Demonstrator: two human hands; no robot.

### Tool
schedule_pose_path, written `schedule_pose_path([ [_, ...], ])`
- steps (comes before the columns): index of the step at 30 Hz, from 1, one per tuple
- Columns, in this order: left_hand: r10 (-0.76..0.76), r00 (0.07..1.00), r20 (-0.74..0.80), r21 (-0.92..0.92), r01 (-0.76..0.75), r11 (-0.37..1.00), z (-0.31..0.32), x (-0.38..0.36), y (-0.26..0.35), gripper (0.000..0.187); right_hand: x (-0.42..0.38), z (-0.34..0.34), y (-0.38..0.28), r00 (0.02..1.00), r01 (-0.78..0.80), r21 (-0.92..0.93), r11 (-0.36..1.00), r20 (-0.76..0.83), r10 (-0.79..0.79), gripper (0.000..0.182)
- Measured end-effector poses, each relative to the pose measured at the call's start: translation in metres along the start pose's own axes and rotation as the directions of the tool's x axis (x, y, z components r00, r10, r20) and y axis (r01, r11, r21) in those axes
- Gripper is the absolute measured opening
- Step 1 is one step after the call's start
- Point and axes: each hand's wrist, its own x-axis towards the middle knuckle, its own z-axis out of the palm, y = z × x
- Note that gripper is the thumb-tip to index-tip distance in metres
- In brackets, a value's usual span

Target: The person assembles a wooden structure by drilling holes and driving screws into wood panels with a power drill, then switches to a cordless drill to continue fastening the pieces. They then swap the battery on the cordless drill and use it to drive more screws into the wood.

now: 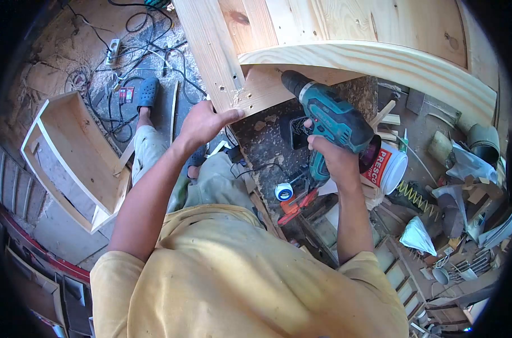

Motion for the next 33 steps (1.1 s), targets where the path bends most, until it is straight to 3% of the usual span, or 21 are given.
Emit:
schedule_pose_path([
  [3,0.052,0.998,-0.03,-0.052,-0.053,0.997,0.005,0.007,-0.013,0.056,0.005,-0.001,-0.004,1.0,-0.013,-0.077,0.997,0.027,0.015,0.041],
  [8,0.025,1.0,-0.012,0.026,-0.025,0.999,0.0,-0.001,0.0,0.057,0.011,-0.011,-0.016,0.996,0.038,-0.198,0.98,0.083,-0.022,0.042],
  [14,0.033,0.999,-0.011,-0.017,-0.033,0.999,0.001,0.0,-0.003,0.057,0.018,-0.012,-0.036,0.988,-0.091,-0.12,0.989,0.117,0.105,0.035],
  [21,-0.019,1.0,-0.013,-0.017,0.019,1.0,0.002,0.0,-0.004,0.055,0.035,-0.025,-0.047,0.981,-0.06,-0.368,0.928,0.152,0.124,0.02],
  [23,-0.023,1.0,-0.006,-0.02,0.023,1.0,0.004,0.001,-0.005,0.055,0.039,-0.037,-0.028,0.98,0.107,-0.479,0.871,0.201,-0.01,0.018],
  [26,0.0,0.999,-0.032,-0.016,0.0,1.0,0.004,0.001,-0.007,0.054,0.045,-0.046,-0.023,0.958,0.201,-0.53,0.824,0.282,-0.052,0.017],
  [28,0.007,0.999,-0.032,-0.007,-0.007,1.0,0.003,0.002,-0.006,0.054,0.052,-0.043,-0.035,0.953,0.179,-0.581,0.794,0.304,0.008,0.017],
  [30,0.039,0.999,-0.038,-0.058,-0.041,0.997,0.003,0.007,-0.01,0.054,0.058,-0.048,-0.021,0.943,0.287,-0.625,0.726,0.319,-0.097,0.018],
  [33,0.052,0.998,-0.04,-0.057,-0.054,0.997,0.008,0.004,-0.015,0.054,0.058,-0.057,-0.016,0.925,0.347,-0.645,0.681,0.356,-0.133,0.018],
])
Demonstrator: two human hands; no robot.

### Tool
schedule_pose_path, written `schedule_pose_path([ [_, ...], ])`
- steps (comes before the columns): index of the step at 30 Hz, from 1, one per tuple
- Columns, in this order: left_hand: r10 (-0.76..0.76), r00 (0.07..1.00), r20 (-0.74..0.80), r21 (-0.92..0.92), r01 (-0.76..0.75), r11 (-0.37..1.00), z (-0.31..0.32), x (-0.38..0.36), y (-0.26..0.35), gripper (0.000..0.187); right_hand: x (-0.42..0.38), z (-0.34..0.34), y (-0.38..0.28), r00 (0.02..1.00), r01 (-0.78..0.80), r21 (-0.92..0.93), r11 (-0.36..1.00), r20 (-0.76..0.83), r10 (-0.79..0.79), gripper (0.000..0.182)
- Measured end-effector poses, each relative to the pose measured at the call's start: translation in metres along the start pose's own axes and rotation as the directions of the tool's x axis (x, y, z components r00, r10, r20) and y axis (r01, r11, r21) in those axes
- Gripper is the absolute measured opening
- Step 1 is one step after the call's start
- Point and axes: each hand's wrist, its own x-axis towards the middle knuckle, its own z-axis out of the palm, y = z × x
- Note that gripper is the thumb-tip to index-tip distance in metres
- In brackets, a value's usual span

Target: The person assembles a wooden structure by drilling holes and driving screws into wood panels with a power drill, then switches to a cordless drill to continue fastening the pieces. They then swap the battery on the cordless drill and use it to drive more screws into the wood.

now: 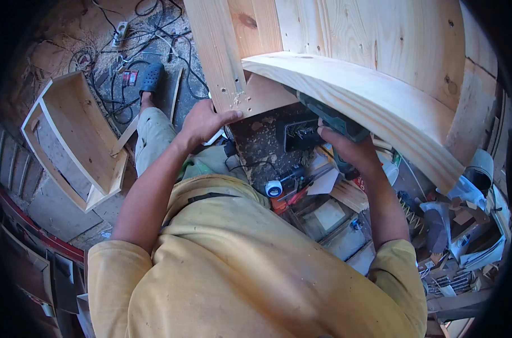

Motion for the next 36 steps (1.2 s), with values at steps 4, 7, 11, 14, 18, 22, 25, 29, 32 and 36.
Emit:
schedule_pose_path([
  [4,-0.015,1.0,0.024,-0.053,0.016,0.998,0.0,-0.001,0.003,0.052,-0.002,-0.003,0.011,0.945,0.29,-0.499,0.816,0.018,-0.325,0.026],
  [7,-0.023,0.999,0.023,-0.079,0.024,0.997,-0.007,0.0,0.008,0.052,0.006,0.004,0.036,0.894,0.369,-0.692,0.621,0.083,-0.439,0.031],
  [11,0.001,1.0,0.003,-0.041,-0.001,0.999,-0.002,0.001,0.001,0.05,-0.003,0.002,0.031,0.938,0.319,-0.406,0.857,0.002,-0.348,0.035],
  [14,-0.028,0.999,0.029,-0.094,0.031,0.995,-0.003,-0.002,0.007,0.049,-0.005,0.0,0.028,0.95,0.288,-0.286,0.914,-0.035,-0.31,0.038],
  [18,-0.033,0.998,0.044,-0.06,0.036,0.998,-0.003,0.006,0.0,0.049,0.0,-0.004,0.009,0.986,0.155,-0.215,0.964,-0.023,-0.163,0.04],
  [22,-0.013,0.999,0.044,-0.076,0.016,0.997,-0.003,0.006,0.001,0.05,0.005,0.006,-0.012,0.996,0.046,-0.067,0.997,-0.076,-0.051,0.036],
  [25,0.006,0.998,0.066,-0.038,-0.003,0.999,-0.005,0.002,0.006,0.051,-0.001,0.015,-0.022,0.965,-0.255,0.609,0.752,0.109,0.238,0.024],
  [29,0.017,0.997,0.081,0.049,-0.021,0.999,-0.011,0.0,0.015,0.054,-0.025,0.035,-0.023,0.912,-0.206,0.947,0.248,0.094,0.399,0.026],
  [32,-0.003,0.995,0.103,0.224,-0.02,0.974,-0.016,-0.004,0.028,0.059,-0.061,0.036,-0.035,0.855,-0.068,0.972,0.225,-0.06,0.516,0.029],
  [36,-0.111,0.977,0.183,0.709,-0.053,0.703,-0.033,-0.019,0.067,0.064,-0.089,0.041,-0.014,0.786,-0.004,0.969,0.247,-0.149,0.599,0.034],
])
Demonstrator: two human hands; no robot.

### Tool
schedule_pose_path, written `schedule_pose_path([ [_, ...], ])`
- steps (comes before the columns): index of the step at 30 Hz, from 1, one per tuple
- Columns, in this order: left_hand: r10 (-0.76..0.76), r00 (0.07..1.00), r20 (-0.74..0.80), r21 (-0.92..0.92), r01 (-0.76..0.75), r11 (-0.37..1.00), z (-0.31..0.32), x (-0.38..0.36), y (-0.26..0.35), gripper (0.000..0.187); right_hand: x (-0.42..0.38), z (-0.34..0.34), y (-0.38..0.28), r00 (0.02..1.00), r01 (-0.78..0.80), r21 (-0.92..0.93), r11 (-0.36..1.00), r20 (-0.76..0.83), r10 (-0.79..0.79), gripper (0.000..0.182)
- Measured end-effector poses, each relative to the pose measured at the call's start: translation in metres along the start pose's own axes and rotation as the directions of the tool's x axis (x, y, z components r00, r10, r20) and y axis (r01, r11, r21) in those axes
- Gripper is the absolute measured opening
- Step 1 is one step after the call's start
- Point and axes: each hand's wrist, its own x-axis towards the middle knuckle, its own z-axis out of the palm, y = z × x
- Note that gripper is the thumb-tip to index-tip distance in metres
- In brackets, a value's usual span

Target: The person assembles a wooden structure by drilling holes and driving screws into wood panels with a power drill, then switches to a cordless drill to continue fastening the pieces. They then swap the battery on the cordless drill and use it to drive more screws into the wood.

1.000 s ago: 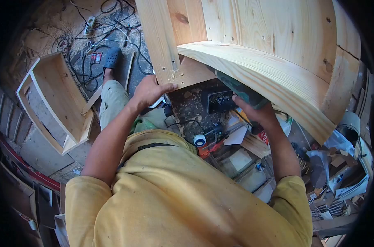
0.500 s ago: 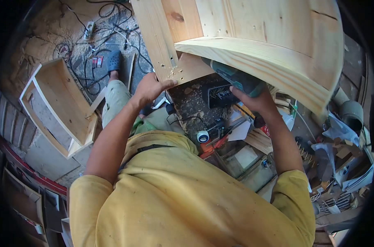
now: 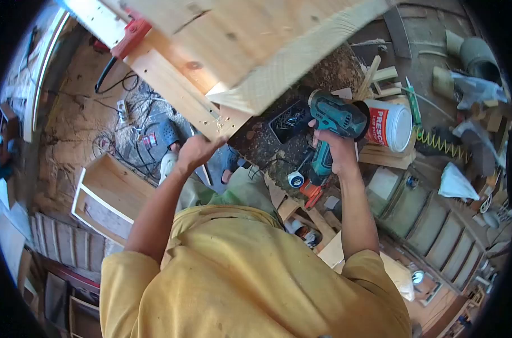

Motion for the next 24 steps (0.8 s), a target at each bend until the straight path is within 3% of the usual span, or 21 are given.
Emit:
schedule_pose_path([
  [1,-0.053,0.997,0.057,0.23,0.038,0.972,-0.013,-0.003,0.006,0.066,0.002,-0.005,0.001,1.0,0.016,0.03,0.999,-0.003,-0.016,0.034],
  [2,-0.003,1.0,-0.019,0.279,0.008,0.96,-0.008,-0.007,-0.001,0.056,0.001,-0.005,0.0,0.999,-0.012,0.084,0.996,-0.035,0.015,0.032],
  [5,0.247,0.934,-0.26,0.208,-0.196,0.958,0.003,-0.025,0.025,0.037,0.011,-0.015,0.016,1.0,0.021,0.04,0.999,-0.011,-0.02,0.032],
  [6,0.419,0.84,-0.345,0.291,-0.329,0.898,0.009,-0.022,0.04,0.029,0.015,-0.018,0.019,0.999,0.037,0.047,0.998,-0.009,-0.037,0.032],
  [9,0.6,0.726,-0.336,0.367,-0.486,0.794,0.023,0.014,0.082,0.031,0.02,-0.021,0.016,0.997,0.074,0.089,0.993,-0.044,-0.071,0.033],
  [11,0.669,0.667,-0.328,0.485,-0.489,0.725,0.02,0.041,0.113,0.036,0.03,-0.025,0.016,0.996,0.089,0.092,0.992,-0.018,-0.088,0.03],
  [16,0.739,0.652,-0.17,0.662,-0.48,0.576,0.012,0.104,0.131,0.051,0.052,-0.028,0.02,0.995,0.098,0.028,0.995,0.031,-0.099,0.025],
  [24,0.748,0.639,-0.182,0.644,-0.498,0.582,0.011,0.107,0.127,0.045,0.055,-0.032,0.01,0.997,0.046,-0.063,0.997,0.062,-0.042,0.023],
])
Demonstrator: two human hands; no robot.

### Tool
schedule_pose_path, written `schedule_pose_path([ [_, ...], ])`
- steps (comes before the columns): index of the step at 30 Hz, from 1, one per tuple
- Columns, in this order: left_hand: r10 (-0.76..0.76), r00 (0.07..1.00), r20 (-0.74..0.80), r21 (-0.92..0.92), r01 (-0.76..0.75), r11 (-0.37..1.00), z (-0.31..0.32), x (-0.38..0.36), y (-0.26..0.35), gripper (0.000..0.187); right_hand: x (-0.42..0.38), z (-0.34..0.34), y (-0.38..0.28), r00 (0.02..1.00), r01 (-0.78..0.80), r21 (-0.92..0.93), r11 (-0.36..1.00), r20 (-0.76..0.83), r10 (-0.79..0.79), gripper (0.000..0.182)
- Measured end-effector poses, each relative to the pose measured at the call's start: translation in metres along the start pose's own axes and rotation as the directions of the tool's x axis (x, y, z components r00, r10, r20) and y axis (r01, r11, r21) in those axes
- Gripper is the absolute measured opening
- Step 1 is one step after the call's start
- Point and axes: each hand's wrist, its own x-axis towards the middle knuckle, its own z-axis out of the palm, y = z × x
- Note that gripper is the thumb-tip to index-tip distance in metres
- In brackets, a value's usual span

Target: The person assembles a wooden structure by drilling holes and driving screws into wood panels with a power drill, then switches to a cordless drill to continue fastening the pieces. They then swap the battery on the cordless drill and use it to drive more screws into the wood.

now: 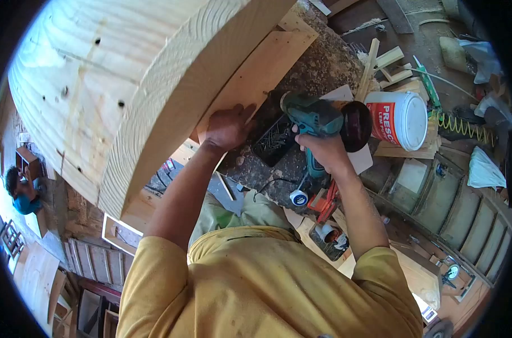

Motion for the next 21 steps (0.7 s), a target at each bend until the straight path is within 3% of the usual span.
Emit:
schedule_pose_path([
  [6,0.01,1.0,0.007,-0.009,-0.01,1.0,-0.002,0.003,-0.001,0.044,0.021,-0.017,0.002,0.997,-0.012,-0.14,0.99,0.075,0.023,0.028],
  [9,0.014,1.0,-0.012,-0.003,-0.014,1.0,-0.002,0.006,-0.003,0.044,0.023,-0.019,0.004,0.991,0.124,-0.327,0.937,0.086,-0.102,0.037],
  [12,0.037,0.999,-0.024,0.01,-0.037,0.999,0.001,0.007,-0.002,0.045,0.029,-0.023,-0.007,0.982,0.154,-0.305,0.94,0.152,-0.111,0.043],
  [15,0.036,0.999,0.028,0.026,-0.037,0.999,-0.006,0.01,0.001,0.046,0.032,-0.029,-0.004,0.99,0.083,-0.433,0.897,0.135,-0.026,0.043],
  [18,0.049,0.999,0.007,0.016,-0.049,0.999,-0.007,0.013,0.0,0.047,0.029,-0.025,-0.042,0.992,0.116,-0.534,0.837,0.111,-0.066,0.047],
  [21,0.05,0.999,-0.001,0.021,-0.05,0.999,-0.004,0.016,0.0,0.046,0.036,-0.034,-0.029,0.977,0.212,-0.553,0.806,0.15,-0.153,0.052],
])
